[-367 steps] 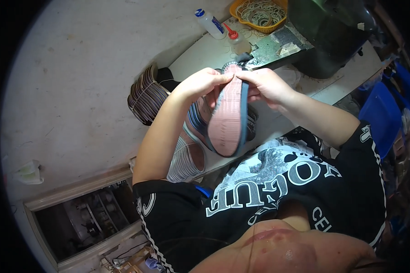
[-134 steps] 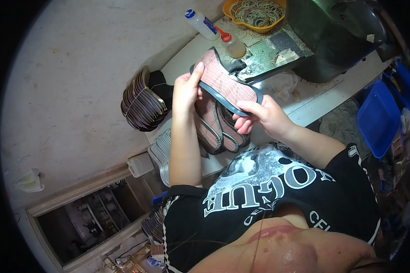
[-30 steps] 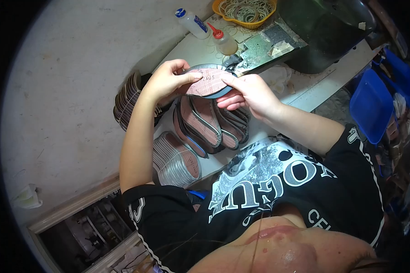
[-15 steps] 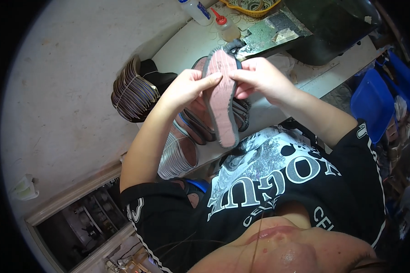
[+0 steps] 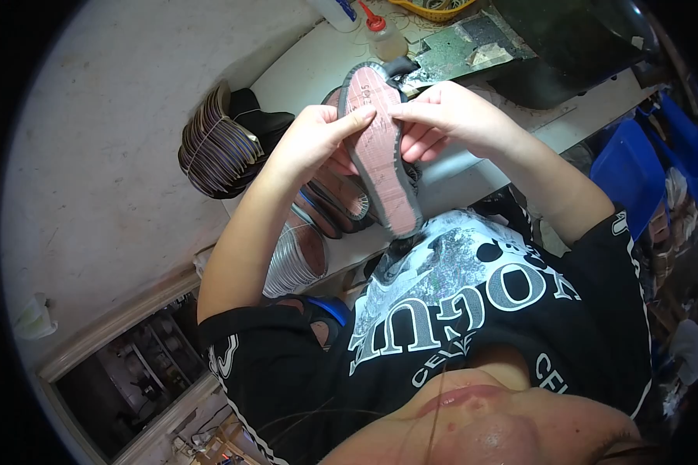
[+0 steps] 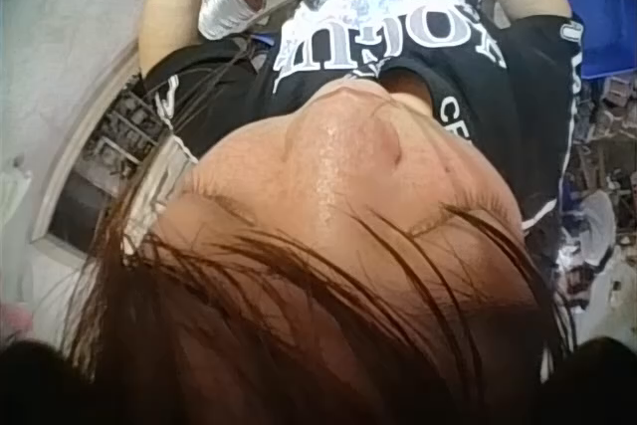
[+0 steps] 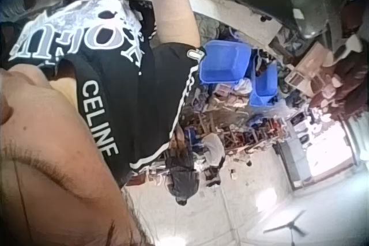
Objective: Inspecting and trimming various shoe insole components at a workstation.
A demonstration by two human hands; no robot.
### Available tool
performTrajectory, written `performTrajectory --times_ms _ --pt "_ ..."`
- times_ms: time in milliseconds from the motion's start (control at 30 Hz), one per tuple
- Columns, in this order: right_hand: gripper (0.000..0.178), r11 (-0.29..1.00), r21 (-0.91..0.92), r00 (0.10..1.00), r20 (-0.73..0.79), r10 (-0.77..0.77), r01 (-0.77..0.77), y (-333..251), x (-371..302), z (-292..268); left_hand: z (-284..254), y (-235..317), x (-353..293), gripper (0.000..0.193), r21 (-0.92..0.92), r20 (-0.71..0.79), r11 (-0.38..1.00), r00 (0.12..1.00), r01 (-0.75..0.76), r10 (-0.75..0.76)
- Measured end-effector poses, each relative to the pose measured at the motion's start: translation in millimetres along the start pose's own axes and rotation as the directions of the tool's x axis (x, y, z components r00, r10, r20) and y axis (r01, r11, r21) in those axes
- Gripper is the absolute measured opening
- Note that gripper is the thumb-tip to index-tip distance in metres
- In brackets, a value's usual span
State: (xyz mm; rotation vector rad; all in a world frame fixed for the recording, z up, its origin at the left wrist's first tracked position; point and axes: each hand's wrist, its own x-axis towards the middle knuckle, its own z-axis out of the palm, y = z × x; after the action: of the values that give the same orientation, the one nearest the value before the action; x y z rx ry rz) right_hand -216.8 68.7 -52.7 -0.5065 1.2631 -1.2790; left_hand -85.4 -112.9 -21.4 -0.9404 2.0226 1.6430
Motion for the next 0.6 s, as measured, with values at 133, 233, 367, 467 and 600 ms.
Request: performTrajectory --times_ms 133,233,367,467,600 --pt "0.039 0.986 -0.136 0.994 0.05 0.099 -0.092 -6.1 -0.6 -3.4 2.1 4.6 -0.6 0.046 -0.029 0.0 0.999 1.0 0.018 -0.018" --pt "0.038 0.987 -0.143 0.995 0.05 0.086 -0.079 -5.6 4.1 -7.7 2.2 5.6 -0.6 0.046 -0.048 -0.005 0.999 1.0 0.008 -0.008" --pt "0.036 0.989 -0.128 0.996 0.033 0.083 -0.078 -6.3 4.2 -2.9 2.2 4.8 1.3 0.046 -0.076 -0.004 0.997 1.0 -0.015 0.015" --pt "0.036 0.993 -0.114 0.999 0.002 0.038 -0.038 -3.2 5.8 -1.4 2.6 5.4 1.6 0.046 -0.08 -0.007 0.997 1.0 -0.01 0.009" --pt "0.038 0.98 -0.2 1.0 -0.015 -0.024 0.021 -2.3 6.0 -12.1 6.2 5.0 0.7 0.048 -0.13 -0.009 0.991 1.0 -0.008 0.007"
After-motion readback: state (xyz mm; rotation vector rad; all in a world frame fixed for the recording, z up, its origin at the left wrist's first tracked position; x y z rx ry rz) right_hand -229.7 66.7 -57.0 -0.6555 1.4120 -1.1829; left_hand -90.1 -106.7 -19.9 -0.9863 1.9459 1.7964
